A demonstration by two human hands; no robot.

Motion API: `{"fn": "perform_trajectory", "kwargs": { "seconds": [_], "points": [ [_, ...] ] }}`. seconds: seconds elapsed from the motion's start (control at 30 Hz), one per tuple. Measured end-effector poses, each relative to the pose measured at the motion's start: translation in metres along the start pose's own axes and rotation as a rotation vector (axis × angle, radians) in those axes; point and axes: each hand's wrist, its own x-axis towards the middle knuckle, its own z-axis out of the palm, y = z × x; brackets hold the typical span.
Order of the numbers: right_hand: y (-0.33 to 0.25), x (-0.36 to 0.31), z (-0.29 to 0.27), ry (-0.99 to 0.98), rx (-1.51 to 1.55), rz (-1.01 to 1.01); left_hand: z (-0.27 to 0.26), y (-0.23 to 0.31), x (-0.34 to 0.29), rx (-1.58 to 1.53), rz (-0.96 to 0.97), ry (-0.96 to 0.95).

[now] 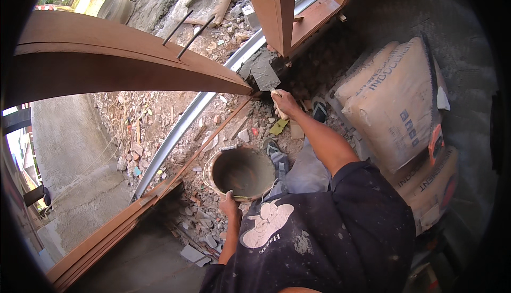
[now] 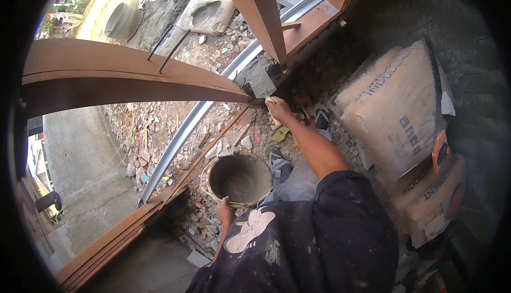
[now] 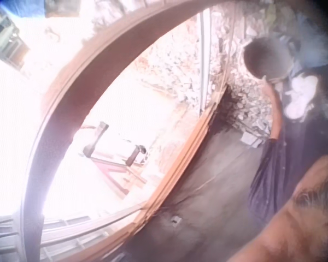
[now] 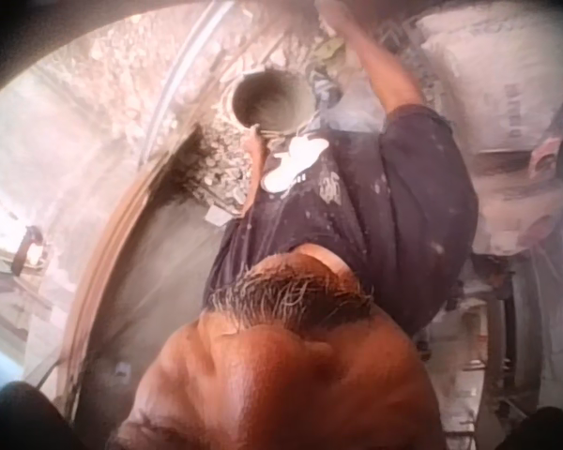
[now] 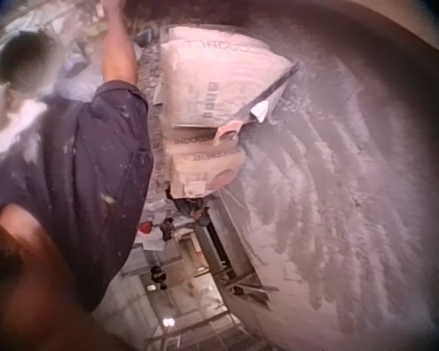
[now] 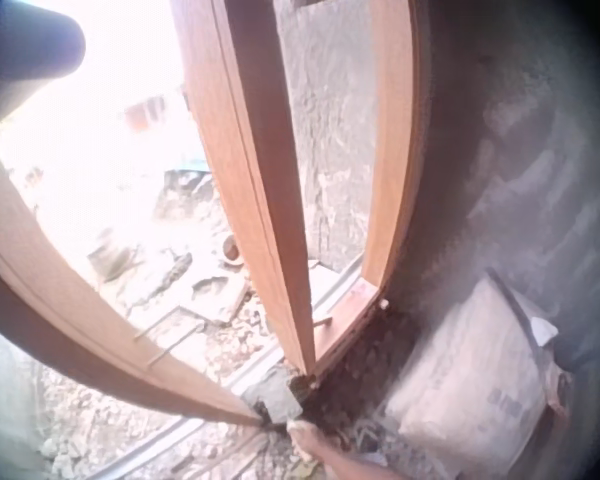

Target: The person scoops cement from a bucket with a trowel and applies it to a wall near a window frame. The person repeatedly scoops and spreads the cement along the wall surface.

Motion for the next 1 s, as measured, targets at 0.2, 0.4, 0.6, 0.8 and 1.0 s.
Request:
{"fn": "perform_trajectory", "kwargs": {
  "seconds": [0.2, 0.4, 0.6, 0.8, 1.0],
  "points": [
    [0.025, 0.003, -0.002, 0.060, -0.440, -0.184, -0.012, -0.012, -0.003, 0.220, 0.145, -0.010],
    [0.011, -0.005, 0.003, 0.143, -0.554, -0.243, -0.009, -0.005, 0.001, 0.264, 0.031, -0.016],
    [0.008, 0.005, -0.002, 0.252, -0.475, -0.233, -0.003, -0.032, 0.024, -0.136, -0.140, 0.124],
    [-0.013, 0.020, 0.005, 0.135, -0.598, -0.325, 0.007, 0.018, 0.001, -0.231, -0.215, 0.082],
    [-0.041, 0.051, -0.012, 0.122, -0.463, -0.116, 0.004, 0.010, 0.001, -0.267, -0.190, 0.074]
  ]
}}
